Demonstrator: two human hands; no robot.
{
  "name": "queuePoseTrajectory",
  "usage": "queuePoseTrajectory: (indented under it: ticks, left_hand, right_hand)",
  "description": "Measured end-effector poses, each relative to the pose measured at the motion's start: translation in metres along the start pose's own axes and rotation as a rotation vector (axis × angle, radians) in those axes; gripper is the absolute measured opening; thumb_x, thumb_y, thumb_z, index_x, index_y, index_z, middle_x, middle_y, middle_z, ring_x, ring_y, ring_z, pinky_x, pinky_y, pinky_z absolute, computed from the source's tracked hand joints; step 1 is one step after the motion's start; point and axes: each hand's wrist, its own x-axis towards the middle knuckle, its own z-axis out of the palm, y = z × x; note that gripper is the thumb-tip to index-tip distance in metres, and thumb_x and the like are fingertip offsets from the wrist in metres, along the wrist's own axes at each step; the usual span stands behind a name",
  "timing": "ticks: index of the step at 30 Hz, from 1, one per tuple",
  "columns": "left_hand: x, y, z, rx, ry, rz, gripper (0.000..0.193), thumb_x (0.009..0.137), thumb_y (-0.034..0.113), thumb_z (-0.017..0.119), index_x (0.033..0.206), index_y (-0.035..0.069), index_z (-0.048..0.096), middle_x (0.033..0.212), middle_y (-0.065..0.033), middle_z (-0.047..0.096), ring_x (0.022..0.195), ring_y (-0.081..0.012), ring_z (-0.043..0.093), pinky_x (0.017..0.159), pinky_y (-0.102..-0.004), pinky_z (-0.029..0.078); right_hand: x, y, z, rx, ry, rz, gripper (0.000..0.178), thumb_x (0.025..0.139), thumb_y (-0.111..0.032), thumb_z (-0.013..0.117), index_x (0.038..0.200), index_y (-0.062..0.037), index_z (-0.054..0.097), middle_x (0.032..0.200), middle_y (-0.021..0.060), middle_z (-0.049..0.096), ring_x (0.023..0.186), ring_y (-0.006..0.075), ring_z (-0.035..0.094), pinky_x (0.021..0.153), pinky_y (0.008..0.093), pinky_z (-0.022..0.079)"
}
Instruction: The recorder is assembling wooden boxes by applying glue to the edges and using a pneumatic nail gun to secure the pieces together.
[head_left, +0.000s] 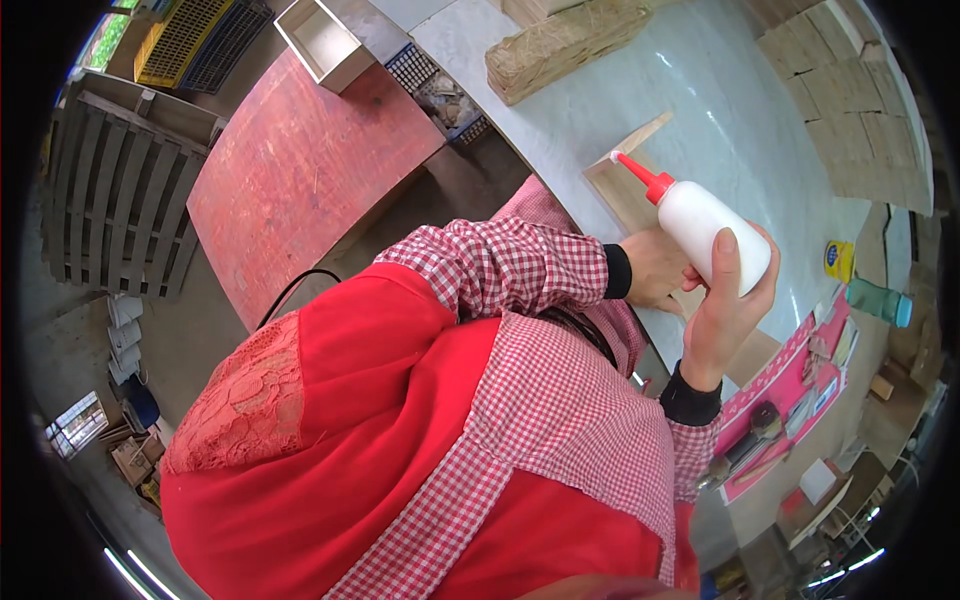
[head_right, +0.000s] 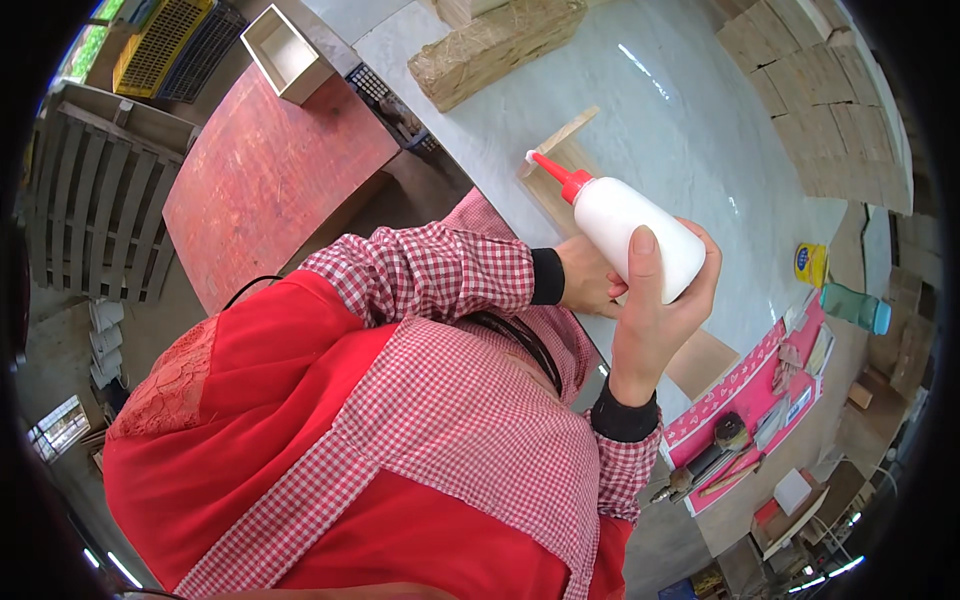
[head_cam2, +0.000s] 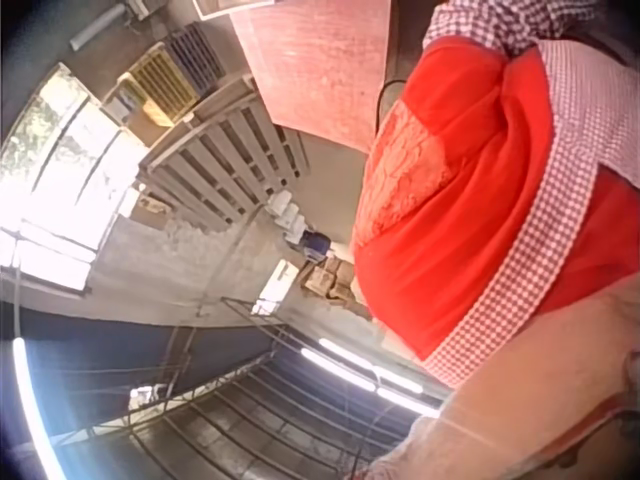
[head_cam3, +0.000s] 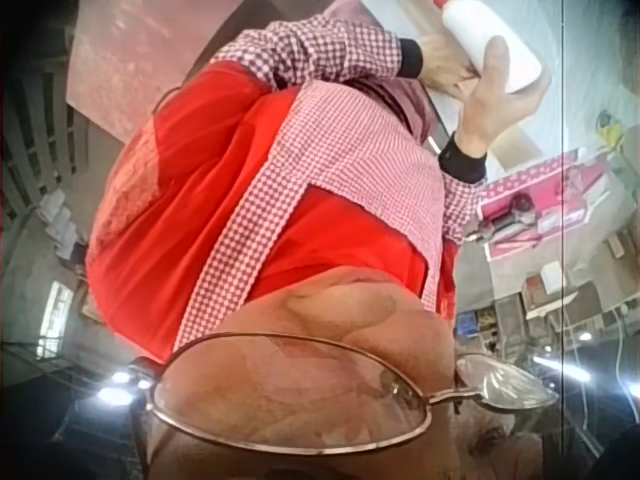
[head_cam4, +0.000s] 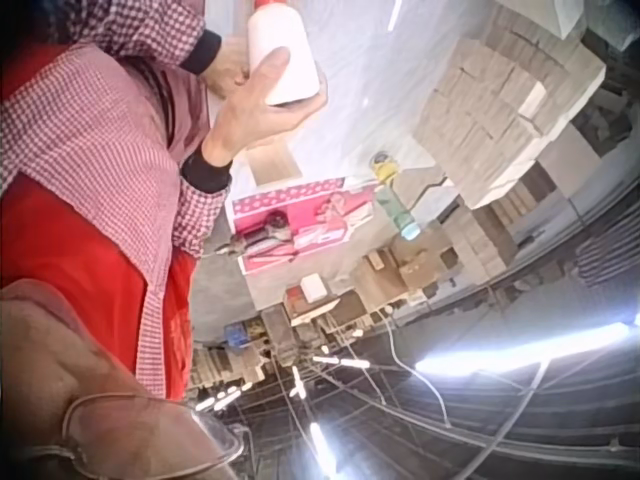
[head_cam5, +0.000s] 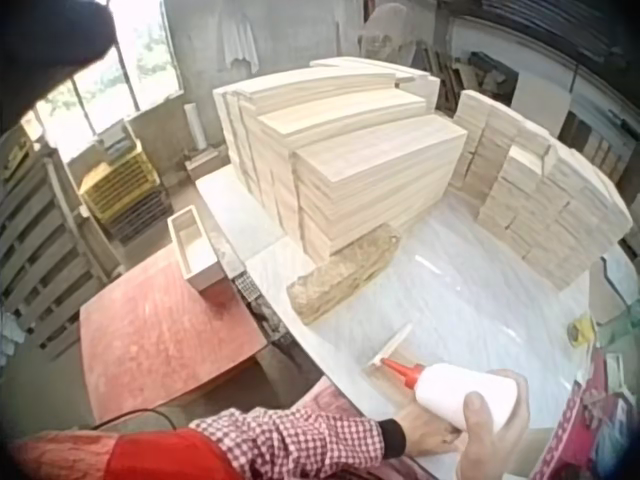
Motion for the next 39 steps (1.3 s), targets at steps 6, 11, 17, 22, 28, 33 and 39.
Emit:
queuePoseTrajectory:
  ticks: [6,11,17,22,28,33,39]
  left_hand:
    - [0.005,0.005,-0.004,0.219,0.068,0.072,0.069,0.075,0.056,0.072,0.123,0.009,0.057,0.131,-0.0117,0.054,0.13,-0.0319,0.045,0.113,-0.0494,0.03]
    - [0.003,0.005,-0.009,0.398,0.044,0.125,0.082,0.08,0.06,0.065,0.139,0.006,0.049,0.145,-0.016,0.045,0.14,-0.0339,0.035,0.118,-0.0537,0.02]
    - [0.003,0.005,-0.005,0.409,0.013,0.102,0.086,0.083,0.062,0.061,0.145,0.004,0.043,0.151,-0.0185,0.039,0.144,-0.0351,0.029,0.118,-0.0562,0.017]
    - [0.003,0.005,-0.004,0.398,0.023,0.106,0.087,0.083,0.062,0.061,0.145,0.004,0.043,0.151,-0.0191,0.039,0.143,-0.0355,0.031,0.118,-0.0564,0.017]
    - [0.002,0.006,-0.008,0.344,-0.008,0.076,0.084,0.08,0.06,0.065,0.141,0.005,0.047,0.148,-0.0173,0.043,0.142,-0.0335,0.033,0.118,-0.0558,0.018]
    - [0.004,0.006,-0.009,0.352,0.004,0.107,0.083,0.076,0.059,0.069,0.137,0.006,0.05,0.143,-0.0132,0.049,0.14,-0.0306,0.037,0.118,-0.0555,0.02]
    - [-0.005,0.001,-0.037,0.467,-0.123,0.078,0.082,0.082,0.06,0.064,0.143,0.008,0.046,0.146,-0.0102,0.047,0.142,-0.0292,0.035,0.118,-0.0554,0.022]
  right_hand:
    - [0.01,-0.009,0.003,-0.056,0.085,-0.053,0.044,0.09,-0.031,0.073,0.114,0.0006,0.054,0.093,0.0104,0.06,0.06,0.0135,0.055,0.049,0.0249,0.042]
    - [0.026,-0.008,0.002,-0.041,0.1,-0.055,0.041,0.089,-0.031,0.074,0.108,0.0001,0.055,0.088,0.0094,0.061,0.058,0.0132,0.056,0.049,0.0245,0.042]
    - [0.048,-0.005,0.0,-0.048,0.161,-0.054,0.039,0.089,-0.031,0.074,0.104,-0.0007,0.055,0.082,0.0085,0.062,0.055,0.0122,0.056,0.048,0.0241,0.042]
    - [0.052,-0.008,0.0,-0.053,0.169,-0.044,0.039,0.089,-0.032,0.074,0.103,-0.0011,0.055,0.082,0.0084,0.062,0.054,0.0119,0.055,0.048,0.0241,0.041]
    - [0.037,-0.016,-0.001,-0.053,0.069,0.007,0.039,0.089,-0.031,0.073,0.106,-0.0007,0.056,0.081,0.0083,0.061,0.056,0.0119,0.055,0.048,0.0242,0.041]
    - [0.014,-0.02,-0.019,0.063,0.133,-0.013,0.042,0.09,-0.033,0.07,0.111,0.0009,0.056,0.082,0.0079,0.06,0.061,0.0122,0.054,0.05,0.0242,0.041]
    - [-0.019,-0.009,-0.124,0.245,0.336,-0.289,0.049,0.091,-0.036,0.068,0.119,0.0024,0.055,0.083,0.0078,0.06,0.063,0.0116,0.053,0.051,0.0235,0.038]
